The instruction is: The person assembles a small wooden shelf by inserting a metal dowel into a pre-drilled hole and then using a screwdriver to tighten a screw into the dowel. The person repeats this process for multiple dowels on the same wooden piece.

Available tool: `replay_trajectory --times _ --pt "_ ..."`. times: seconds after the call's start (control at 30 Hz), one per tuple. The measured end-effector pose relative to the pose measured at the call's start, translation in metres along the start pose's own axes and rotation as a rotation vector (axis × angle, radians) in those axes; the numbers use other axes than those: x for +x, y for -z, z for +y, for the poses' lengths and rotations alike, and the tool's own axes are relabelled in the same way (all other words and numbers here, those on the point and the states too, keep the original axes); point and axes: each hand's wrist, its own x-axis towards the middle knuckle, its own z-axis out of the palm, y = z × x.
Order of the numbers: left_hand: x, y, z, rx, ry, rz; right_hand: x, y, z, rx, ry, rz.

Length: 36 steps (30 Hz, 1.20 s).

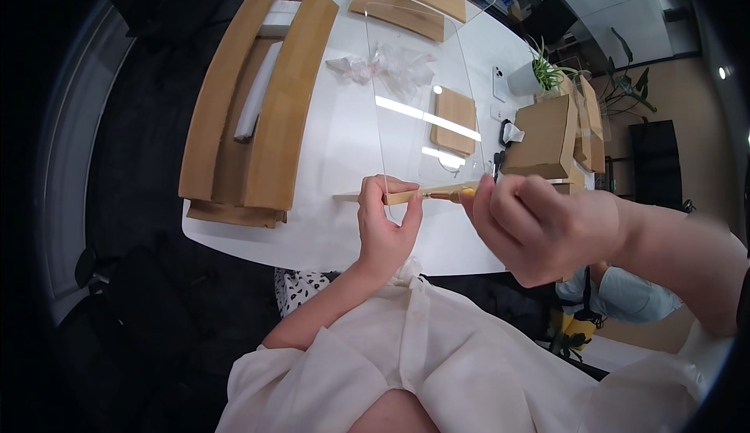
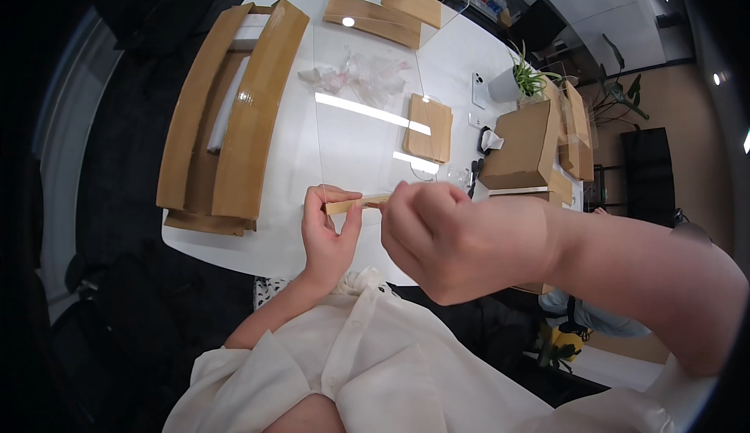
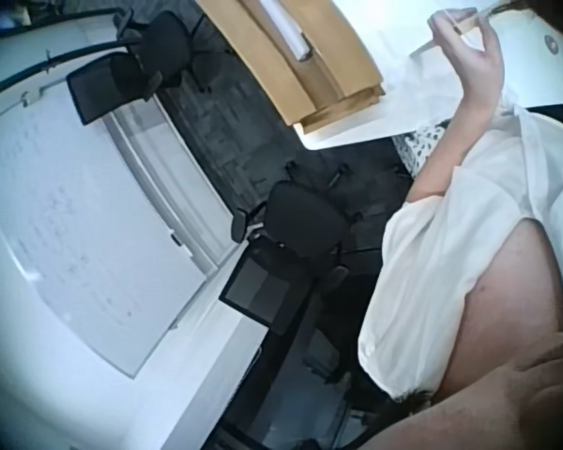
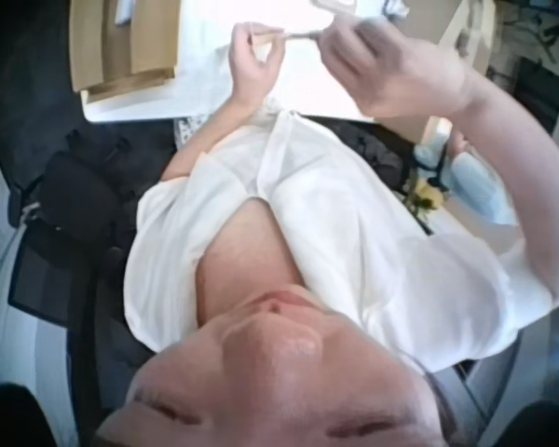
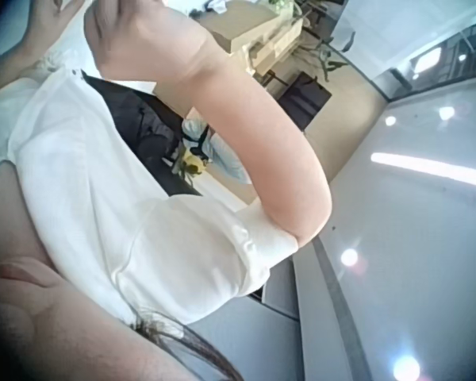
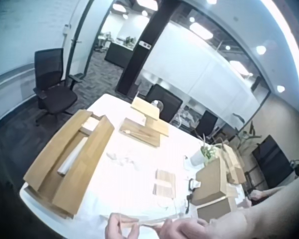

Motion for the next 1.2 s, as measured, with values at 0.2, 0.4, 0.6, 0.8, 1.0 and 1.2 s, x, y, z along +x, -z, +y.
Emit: replay_trajectory --times 0.2,0.4,0.6,0.8,1.0,1.2 --pt "0.0 -0.001 0.001 0.0 0.003 -0.009 0.009 0.007 -0.007 -0.035 0.08 -0.034" --pt "0.003 -0.003 0.001 -0.003 0.019 0.001 0.03 0.026 0.008 0.851 -0.677 -0.437" --pt "0.004 -0.003 0.002 0.025 0.033 -0.003 0.032 0.024 0.017 0.898 -0.611 -0.608" --pt "0.002 -0.002 0.0 0.027 0.002 -0.013 0.013 0.008 0.015 0.238 0.117 -0.142" --pt "0.003 0.001 0.001 0.098 -0.062 -0.028 0.032 0.027 0.022 0.767 -0.343 -0.502" --pt "-0.004 -0.001 0.001 0.007 0.053 -0.034 0.045 0.015 0.044 1.46 -1.16 -1.011"
